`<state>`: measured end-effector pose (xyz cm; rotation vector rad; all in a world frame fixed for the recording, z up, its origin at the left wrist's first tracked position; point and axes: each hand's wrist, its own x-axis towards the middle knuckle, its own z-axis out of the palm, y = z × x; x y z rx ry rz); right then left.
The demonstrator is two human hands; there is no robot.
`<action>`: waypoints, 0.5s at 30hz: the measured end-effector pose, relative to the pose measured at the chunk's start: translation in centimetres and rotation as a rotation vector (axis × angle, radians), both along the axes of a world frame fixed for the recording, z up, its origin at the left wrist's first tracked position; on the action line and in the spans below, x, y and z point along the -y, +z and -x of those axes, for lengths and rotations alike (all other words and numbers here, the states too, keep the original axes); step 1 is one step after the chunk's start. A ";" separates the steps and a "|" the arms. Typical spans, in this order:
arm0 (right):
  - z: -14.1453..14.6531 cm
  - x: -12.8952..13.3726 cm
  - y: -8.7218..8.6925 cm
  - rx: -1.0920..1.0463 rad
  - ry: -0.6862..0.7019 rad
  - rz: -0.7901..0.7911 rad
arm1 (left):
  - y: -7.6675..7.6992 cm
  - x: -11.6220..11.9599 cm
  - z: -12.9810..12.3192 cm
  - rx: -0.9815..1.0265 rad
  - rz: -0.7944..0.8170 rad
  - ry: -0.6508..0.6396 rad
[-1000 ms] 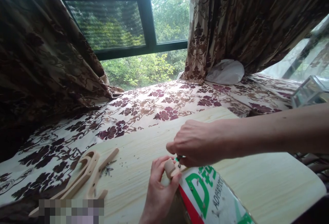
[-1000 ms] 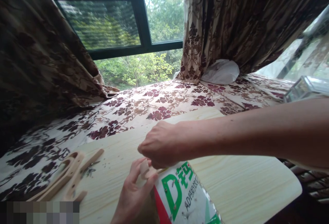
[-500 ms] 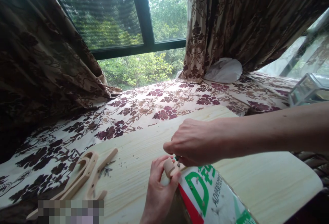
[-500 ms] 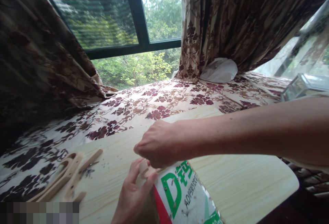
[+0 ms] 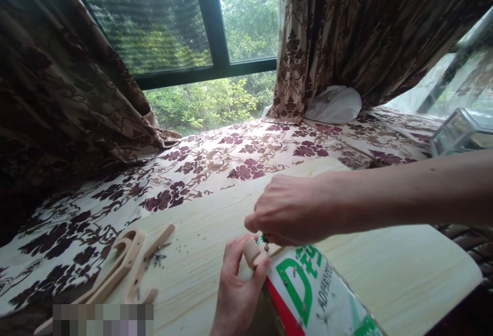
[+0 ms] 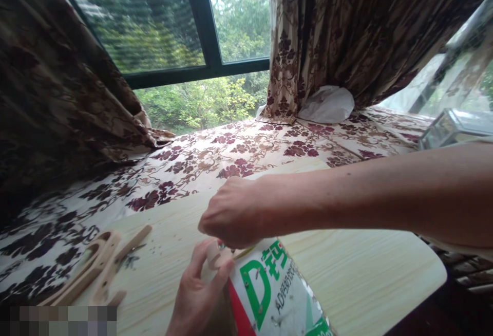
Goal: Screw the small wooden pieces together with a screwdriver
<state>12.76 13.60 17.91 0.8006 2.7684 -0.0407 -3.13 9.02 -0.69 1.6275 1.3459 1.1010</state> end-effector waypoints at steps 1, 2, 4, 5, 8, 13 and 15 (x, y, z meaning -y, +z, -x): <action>0.0 -0.1 0.2 0.002 0.026 -0.006 | 0.0 0.0 0.0 -0.004 0.002 0.006; 0.0 -0.2 0.2 0.000 0.045 -0.008 | 0.0 0.0 0.0 -0.008 0.006 0.009; -0.1 -0.4 0.2 -0.001 0.062 -0.011 | -0.1 0.0 0.0 -0.013 0.014 0.008; -0.1 -0.4 0.1 0.001 0.061 -0.014 | -0.1 0.0 0.0 -0.014 0.019 0.007; -0.3 -0.2 -0.5 0.000 0.021 -0.050 | -0.2 0.0 0.0 -0.014 0.028 0.000; -0.6 0.3 -1.0 -0.015 -0.064 -0.122 | -0.4 -0.1 0.2 -0.014 0.026 -0.022; -1.2 0.3 -1.0 -0.002 -0.066 -0.120 | -0.4 0.0 0.5 -0.036 -0.004 -0.042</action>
